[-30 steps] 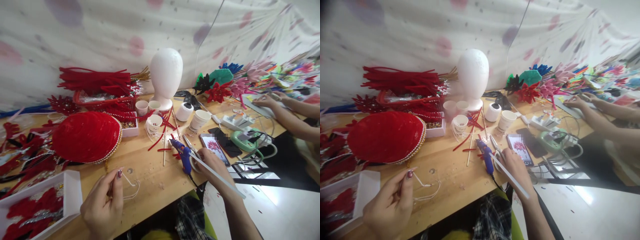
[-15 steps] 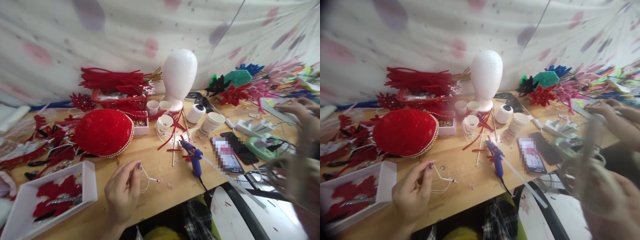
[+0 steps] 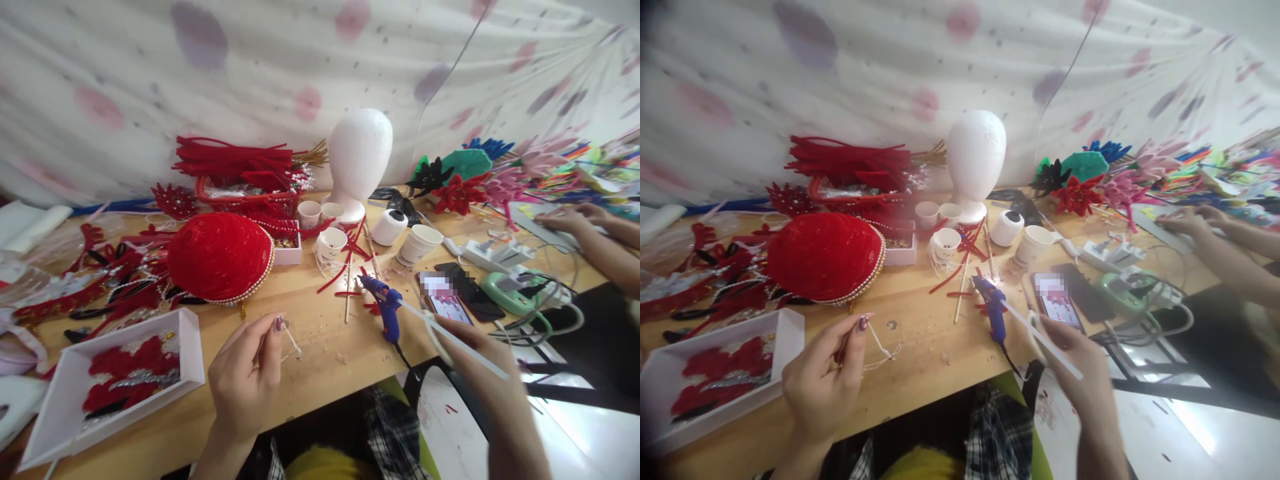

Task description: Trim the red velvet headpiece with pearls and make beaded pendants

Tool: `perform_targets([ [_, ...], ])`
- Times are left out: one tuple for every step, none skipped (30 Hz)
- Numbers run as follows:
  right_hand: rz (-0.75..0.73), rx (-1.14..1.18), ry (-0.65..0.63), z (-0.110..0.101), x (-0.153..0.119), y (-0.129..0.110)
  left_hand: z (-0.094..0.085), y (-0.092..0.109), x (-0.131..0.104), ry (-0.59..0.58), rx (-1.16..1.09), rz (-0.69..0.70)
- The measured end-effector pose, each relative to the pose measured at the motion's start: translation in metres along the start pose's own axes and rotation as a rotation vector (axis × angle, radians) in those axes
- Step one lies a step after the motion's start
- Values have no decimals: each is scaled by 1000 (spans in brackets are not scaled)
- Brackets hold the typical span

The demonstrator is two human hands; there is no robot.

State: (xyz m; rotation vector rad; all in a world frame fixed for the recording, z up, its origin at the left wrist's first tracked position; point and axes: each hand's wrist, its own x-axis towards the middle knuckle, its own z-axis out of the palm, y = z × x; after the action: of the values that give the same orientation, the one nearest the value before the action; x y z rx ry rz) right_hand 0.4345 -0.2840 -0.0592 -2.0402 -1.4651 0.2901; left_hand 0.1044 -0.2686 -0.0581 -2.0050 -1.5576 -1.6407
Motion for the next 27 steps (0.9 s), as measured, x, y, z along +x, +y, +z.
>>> perform_targets([
  [-15, -51, -10, 11, 3, -5, -1, 1, 0, 2, 12, -1],
  [-81, -117, -3, 21, 6, -9, -2, 1, 0, 3, 23, -2],
  [-156, -168, -29, 30, 9, -13, -1, 1, -1, 3, 29, 0],
  [-196, -185, -39, 36, 12, -15, -1, 1, -1, 3, 33, 2],
  [-235, -195, -54, 40, 15, -16, 0, 1, -2, 3, 34, 5],
  [-258, -191, -73, 43, 17, -17, 1, 0, -2, 2, 35, 9],
  [-273, -182, -89, 43, 19, -17, 3, 0, -1, 2, 36, 14],
  [-288, -177, -107, 42, 20, -17, 5, 0, -1, -1, 38, 14],
  [-304, -170, -128, 40, 20, -17, 7, 0, 1, -5, 39, 16],
  [-320, -161, -149, 37, 19, -16, 9, 0, 2, -11, 41, 19],
  [-334, -151, -171, 34, 17, -16, 11, 0, 4, -18, 42, 24],
  [-344, -142, -195, 31, 15, -15, 13, 0, 6, -25, 42, 28],
  [-342, -137, -222, 29, 13, -14, 15, 0, 7, -28, 42, 33],
  [-323, -137, -244, 27, 12, -12, 16, 0, 9, -30, 42, 37],
  [-288, -139, -257, 25, 11, -11, 18, 0, 10, -31, 45, 37],
  [-248, -141, -253, 24, 11, -9, 19, 0, 11, -35, 48, 34],
  [-211, -140, -238, 23, 12, -7, 21, 0, 12, -38, 52, 29],
  [-185, -135, -212, 23, 13, -6, 22, -1, 13, -41, 53, 24],
  [-177, -124, -188, 23, 14, -5, 23, -1, 14, -45, 52, 20],
  [-196, -107, -171, 22, 16, -5, 24, -2, 15, -49, 50, 17],
  [-234, -83, -163, 22, 17, -6, 26, -2, 15, -52, 47, 13],
  [-282, -55, -161, 22, 18, -8, 27, -2, 16, -56, 45, 9],
  [-338, -26, -167, 24, 18, -11, 28, -2, 17, -58, 45, 6],
  [-389, 1, -184, 26, 18, -15, 29, -2, 17, -61, 47, 1],
  [-420, 15, -205, 29, 18, -19, 30, -1, 18, -61, 50, -2],
  [-419, 7, -229, 35, 17, -24, 31, -1, 19, -62, 54, -3],
  [-376, -25, -241, 41, 17, -28, 32, 0, 20, -63, 58, -1],
])
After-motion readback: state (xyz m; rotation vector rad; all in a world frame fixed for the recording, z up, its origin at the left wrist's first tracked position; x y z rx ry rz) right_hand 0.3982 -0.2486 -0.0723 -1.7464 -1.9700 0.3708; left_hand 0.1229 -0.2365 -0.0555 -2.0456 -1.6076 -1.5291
